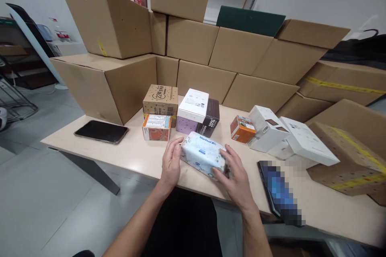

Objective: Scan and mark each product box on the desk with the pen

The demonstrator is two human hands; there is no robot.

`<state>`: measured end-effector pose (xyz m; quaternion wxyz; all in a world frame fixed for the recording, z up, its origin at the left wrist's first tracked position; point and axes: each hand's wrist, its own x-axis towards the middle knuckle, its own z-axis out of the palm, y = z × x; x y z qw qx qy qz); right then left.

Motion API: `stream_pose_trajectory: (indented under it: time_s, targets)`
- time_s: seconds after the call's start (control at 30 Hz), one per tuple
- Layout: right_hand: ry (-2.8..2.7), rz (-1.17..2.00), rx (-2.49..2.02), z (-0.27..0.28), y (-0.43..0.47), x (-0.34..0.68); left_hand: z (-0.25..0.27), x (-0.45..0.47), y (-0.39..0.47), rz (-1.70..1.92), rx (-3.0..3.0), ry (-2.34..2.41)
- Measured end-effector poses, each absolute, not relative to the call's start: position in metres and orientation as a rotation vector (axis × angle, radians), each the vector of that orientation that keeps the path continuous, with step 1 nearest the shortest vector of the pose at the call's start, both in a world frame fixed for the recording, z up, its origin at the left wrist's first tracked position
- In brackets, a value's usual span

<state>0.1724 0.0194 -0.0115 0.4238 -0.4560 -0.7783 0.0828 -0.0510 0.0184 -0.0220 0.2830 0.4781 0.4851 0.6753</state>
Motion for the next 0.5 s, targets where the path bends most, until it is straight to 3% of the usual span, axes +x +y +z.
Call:
stream_pose_trajectory:
  time_s: [0.5]
  targets:
    - [-1.615,0.141,-1.309,-0.030,0.010,0.150,-0.025,-0.051,0.022,1.651,1.381,1.468]
